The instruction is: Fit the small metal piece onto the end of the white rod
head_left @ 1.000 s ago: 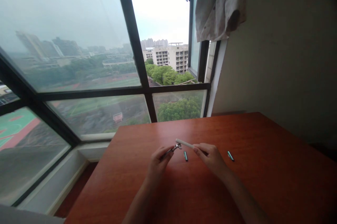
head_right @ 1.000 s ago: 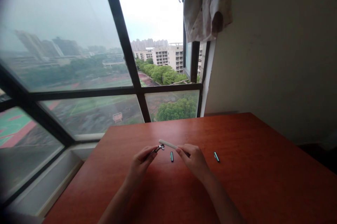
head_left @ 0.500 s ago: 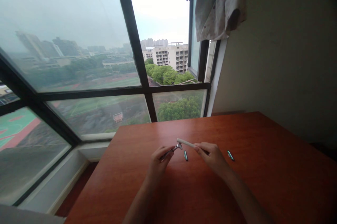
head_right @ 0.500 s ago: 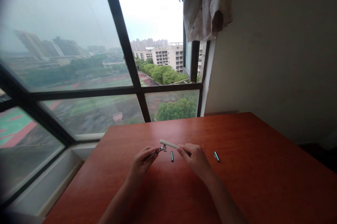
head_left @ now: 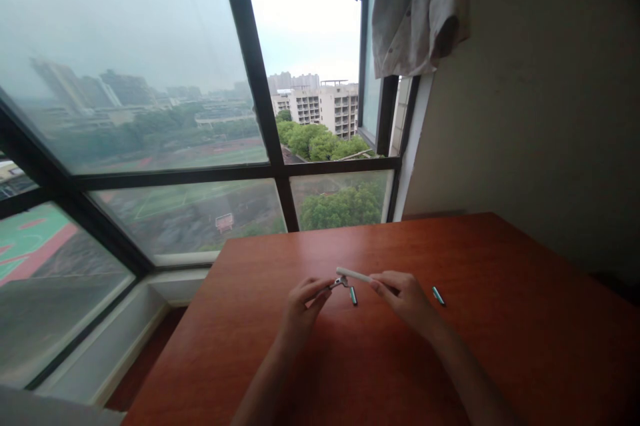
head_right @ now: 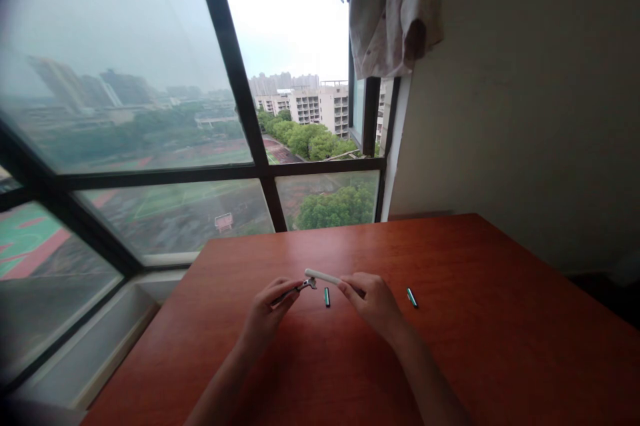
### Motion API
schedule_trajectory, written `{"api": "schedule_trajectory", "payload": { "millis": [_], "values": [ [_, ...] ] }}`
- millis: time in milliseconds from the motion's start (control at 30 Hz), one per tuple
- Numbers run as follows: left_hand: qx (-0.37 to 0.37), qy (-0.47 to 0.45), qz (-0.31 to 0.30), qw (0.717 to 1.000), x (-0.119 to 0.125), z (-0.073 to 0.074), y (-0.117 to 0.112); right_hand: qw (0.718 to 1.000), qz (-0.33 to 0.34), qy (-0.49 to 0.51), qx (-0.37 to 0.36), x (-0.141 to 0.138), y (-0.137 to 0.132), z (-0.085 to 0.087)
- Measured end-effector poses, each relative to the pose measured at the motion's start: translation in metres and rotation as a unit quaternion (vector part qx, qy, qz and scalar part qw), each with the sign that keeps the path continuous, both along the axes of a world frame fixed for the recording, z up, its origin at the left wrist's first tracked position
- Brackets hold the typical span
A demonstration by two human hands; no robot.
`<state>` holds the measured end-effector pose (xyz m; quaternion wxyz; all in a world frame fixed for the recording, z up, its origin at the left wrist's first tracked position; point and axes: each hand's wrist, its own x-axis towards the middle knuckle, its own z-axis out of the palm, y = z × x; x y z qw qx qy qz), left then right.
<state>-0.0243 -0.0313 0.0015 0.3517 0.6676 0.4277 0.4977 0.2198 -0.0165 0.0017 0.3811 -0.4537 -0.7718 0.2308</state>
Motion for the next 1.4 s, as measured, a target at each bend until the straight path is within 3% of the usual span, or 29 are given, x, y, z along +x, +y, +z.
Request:
{"api": "schedule_trajectory", "payload": {
  "millis": [100,300,500,700,833,1000,1267,1400],
  "values": [
    [-0.003,0.011,-0.010,1.000,0.002,-0.001,0.000,1.000,0.002,-0.016,0.005,-0.001,-0.001,0.002],
    [-0.002,-0.025,0.030,0.999,0.001,-0.003,0.000,1.000,-0.009,0.011,0.001,0.003,0.001,0.002],
    [-0.003,-0.026,0.009,1.000,0.001,-0.004,0.000,1.000,0.002,0.023,-0.011,0.000,0.000,0.000],
    [-0.049,-0.108,0.048,0.992,0.000,-0.004,0.000,0.999,0.000,0.037,-0.015,-0.003,0.001,-0.001],
    [-0.128,-0.199,0.053,0.970,0.004,-0.012,-0.001,0.999,-0.009,0.039,-0.006,-0.010,-0.002,-0.001],
    [-0.199,-0.284,0.012,0.938,0.011,-0.022,0.001,0.998,-0.027,0.065,-0.004,-0.022,-0.006,-0.004],
    [-0.263,-0.404,-0.001,0.876,0.018,-0.011,-0.002,0.993,-0.029,0.113,-0.004,-0.031,-0.008,-0.011],
    [-0.287,-0.386,-0.025,0.876,0.020,-0.010,-0.006,0.994,-0.042,0.101,0.016,-0.029,-0.007,-0.009]
  ]
}}
